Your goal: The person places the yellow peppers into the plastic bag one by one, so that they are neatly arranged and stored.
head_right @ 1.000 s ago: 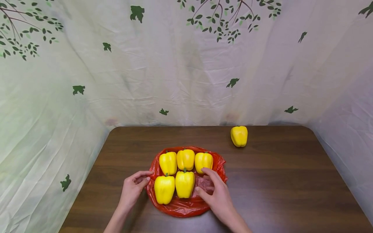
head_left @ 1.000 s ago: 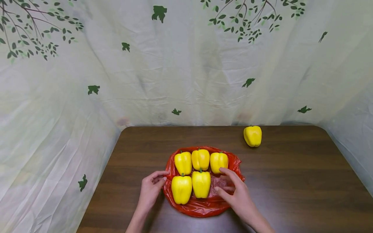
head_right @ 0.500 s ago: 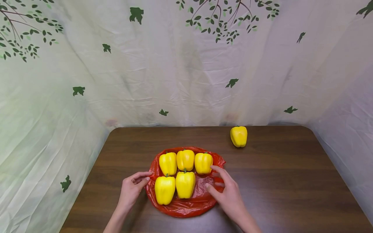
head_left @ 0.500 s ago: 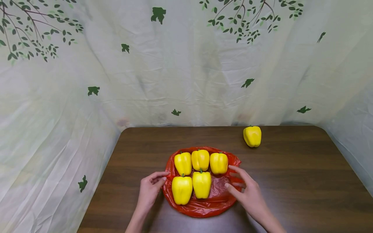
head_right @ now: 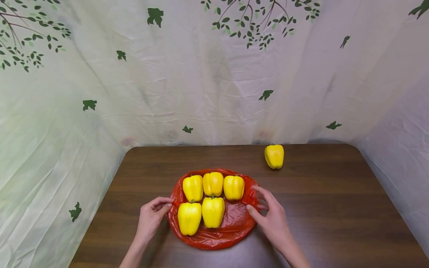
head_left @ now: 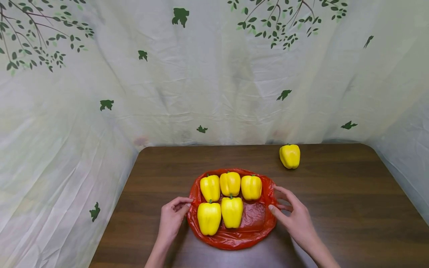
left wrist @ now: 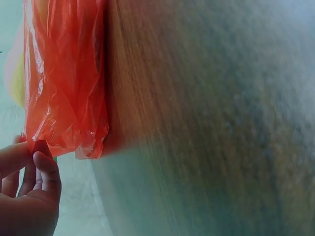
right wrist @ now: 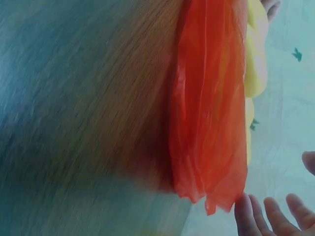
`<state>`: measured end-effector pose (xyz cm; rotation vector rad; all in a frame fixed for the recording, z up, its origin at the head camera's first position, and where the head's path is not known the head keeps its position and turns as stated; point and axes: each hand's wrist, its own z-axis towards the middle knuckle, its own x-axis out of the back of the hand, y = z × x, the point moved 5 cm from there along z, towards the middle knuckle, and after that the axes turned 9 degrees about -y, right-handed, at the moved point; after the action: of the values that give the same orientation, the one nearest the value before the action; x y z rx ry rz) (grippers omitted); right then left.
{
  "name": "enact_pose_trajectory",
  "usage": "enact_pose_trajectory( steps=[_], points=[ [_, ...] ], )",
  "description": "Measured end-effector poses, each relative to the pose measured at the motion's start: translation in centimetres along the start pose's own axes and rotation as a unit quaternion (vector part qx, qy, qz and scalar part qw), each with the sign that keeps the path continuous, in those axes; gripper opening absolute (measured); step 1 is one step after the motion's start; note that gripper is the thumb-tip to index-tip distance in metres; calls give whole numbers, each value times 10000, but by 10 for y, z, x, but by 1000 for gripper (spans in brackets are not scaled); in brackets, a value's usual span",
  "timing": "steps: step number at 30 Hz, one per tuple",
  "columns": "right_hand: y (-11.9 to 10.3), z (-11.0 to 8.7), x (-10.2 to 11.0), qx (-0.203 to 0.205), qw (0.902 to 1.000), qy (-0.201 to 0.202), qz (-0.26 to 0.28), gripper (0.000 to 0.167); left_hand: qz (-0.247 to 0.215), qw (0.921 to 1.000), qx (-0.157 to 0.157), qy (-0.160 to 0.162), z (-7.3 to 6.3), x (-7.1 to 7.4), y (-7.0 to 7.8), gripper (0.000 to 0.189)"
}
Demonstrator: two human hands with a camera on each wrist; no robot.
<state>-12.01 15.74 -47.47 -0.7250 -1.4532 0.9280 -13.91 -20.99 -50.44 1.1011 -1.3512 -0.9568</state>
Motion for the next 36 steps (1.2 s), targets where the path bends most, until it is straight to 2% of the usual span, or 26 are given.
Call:
enact_pose_trajectory(
  steps=[12,17,25,36],
  points=[
    [18,8,21,66,9998,3,-211,57,221,9996,198,-25,1,1,-3,13],
    [23,12,28,-54,9995,-65,-302,59,244,9995,200,-29,1,1,-4,13],
    [27,21,46,-12,9982,-42,-598,61,196,9995,229,-39,1,1,-3,13],
    [34,42,67,-332,9885,-504,-1389,75,208,9996,187,18,1,1,-3,13]
  ],
)
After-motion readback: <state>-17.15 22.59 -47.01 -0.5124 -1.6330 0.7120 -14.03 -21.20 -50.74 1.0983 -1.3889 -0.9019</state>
